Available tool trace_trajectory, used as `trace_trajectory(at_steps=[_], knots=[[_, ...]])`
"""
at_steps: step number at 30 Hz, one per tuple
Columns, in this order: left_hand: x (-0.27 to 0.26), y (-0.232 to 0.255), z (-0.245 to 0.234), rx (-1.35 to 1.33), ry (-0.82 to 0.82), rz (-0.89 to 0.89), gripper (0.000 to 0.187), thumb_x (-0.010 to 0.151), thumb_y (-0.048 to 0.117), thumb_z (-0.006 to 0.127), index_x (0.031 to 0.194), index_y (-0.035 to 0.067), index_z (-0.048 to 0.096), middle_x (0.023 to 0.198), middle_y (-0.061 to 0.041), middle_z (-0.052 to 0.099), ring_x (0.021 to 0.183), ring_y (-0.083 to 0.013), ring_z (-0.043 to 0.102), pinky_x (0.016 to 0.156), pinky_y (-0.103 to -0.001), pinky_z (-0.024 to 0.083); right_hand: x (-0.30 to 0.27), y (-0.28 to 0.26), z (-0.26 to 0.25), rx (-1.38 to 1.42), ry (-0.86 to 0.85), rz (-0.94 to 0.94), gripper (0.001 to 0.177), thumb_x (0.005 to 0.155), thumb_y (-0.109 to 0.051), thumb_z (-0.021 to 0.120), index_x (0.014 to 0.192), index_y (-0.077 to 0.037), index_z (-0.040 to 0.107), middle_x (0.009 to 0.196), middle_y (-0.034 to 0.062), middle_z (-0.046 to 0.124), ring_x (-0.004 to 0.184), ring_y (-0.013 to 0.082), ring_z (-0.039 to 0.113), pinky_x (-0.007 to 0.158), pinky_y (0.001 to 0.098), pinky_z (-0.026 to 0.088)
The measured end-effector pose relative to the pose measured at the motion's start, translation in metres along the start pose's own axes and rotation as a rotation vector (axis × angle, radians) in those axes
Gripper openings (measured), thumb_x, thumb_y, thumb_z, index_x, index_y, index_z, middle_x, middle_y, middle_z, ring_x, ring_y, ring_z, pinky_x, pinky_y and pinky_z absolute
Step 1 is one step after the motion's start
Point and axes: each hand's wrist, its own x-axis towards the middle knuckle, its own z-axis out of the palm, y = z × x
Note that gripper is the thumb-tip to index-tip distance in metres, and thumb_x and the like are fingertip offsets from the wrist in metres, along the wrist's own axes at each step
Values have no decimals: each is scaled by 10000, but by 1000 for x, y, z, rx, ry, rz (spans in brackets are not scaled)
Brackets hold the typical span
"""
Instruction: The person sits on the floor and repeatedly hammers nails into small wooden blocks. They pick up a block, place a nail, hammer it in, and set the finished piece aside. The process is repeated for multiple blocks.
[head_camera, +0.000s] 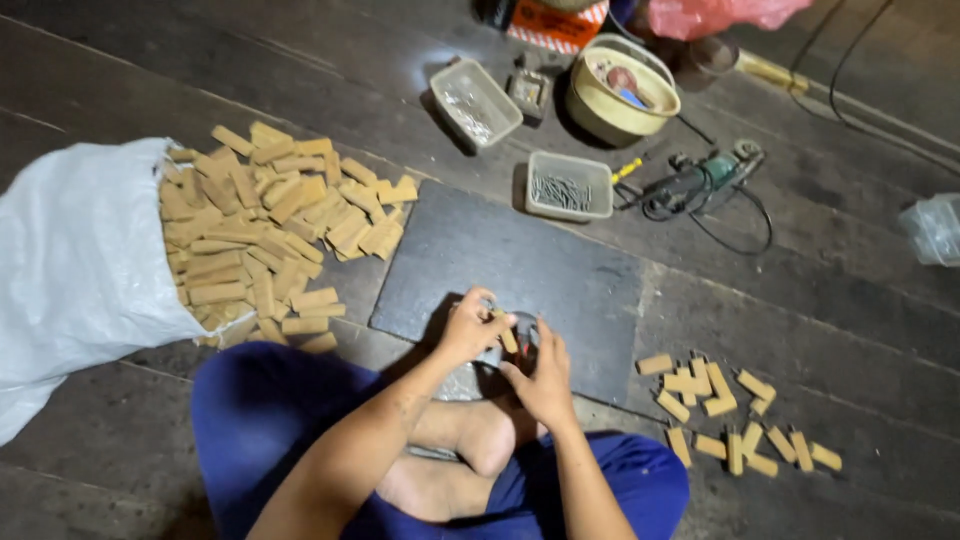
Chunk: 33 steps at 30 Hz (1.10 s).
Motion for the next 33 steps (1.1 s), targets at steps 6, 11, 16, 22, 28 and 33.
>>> trace_trajectory(at_steps=[6, 11, 16, 22, 28, 33], knots=[[-49, 50, 23, 172, -249, 68, 544, 893, 407, 767, 1279, 33, 682, 1143, -217, 752, 1052, -377, 730, 833, -460, 635, 2, 26, -42, 72, 37, -206, 448, 998, -152, 599, 1447, -159, 584, 1369, 161, 669, 1274, 372, 620, 1088, 516, 486], [3, 80, -68, 699, 116, 513, 394, 823, 314, 801, 1174, 138, 765, 1145, -142, 687, 1081, -359, 696, 912, -471, 588, 16, 161, -119, -322, 268, 159, 603, 918, -201, 726, 1492, -172, 544, 1222, 299, 705, 1174, 505, 652, 1001, 623, 515], [106, 32, -169, 1071, 311, 265, 461, 870, 277, 670, 1303, 118, 690, 1308, -129, 600, 1225, -380, 576, 970, -565, 534, 35, 274, -163, -556, 189, 532, 791, 821, -490, 764, 1539, -368, 457, 1369, 237, 587, 1304, 499, 543, 1004, 668, 470], [134, 15, -186, 1287, 250, 173, 427, 896, 318, 680, 1304, 194, 648, 1146, -95, 712, 1094, -344, 683, 887, -533, 544, 119, 139, -146, -585, 183, 271, 680, 884, -569, 658, 1494, -291, 541, 1385, 222, 578, 1237, 526, 603, 908, 678, 518], [109, 20, -165, 1121, 325, 397, 369, 837, 273, 747, 1192, 180, 697, 1054, -94, 695, 1011, -349, 696, 858, -484, 579, 298, 20, -89, -560, 210, -288, 442, 946, -214, 662, 1385, -171, 624, 1115, 198, 658, 1071, 449, 684, 881, 574, 566], [80, 18, -114, 669, 321, 669, 220, 812, 236, 813, 999, 156, 731, 894, -64, 620, 850, -339, 668, 797, -418, 563, 429, 6, -42, -735, -60, -276, 436, 943, -279, 577, 1377, -308, 615, 1165, 210, 717, 1113, 438, 700, 957, 554, 563]])
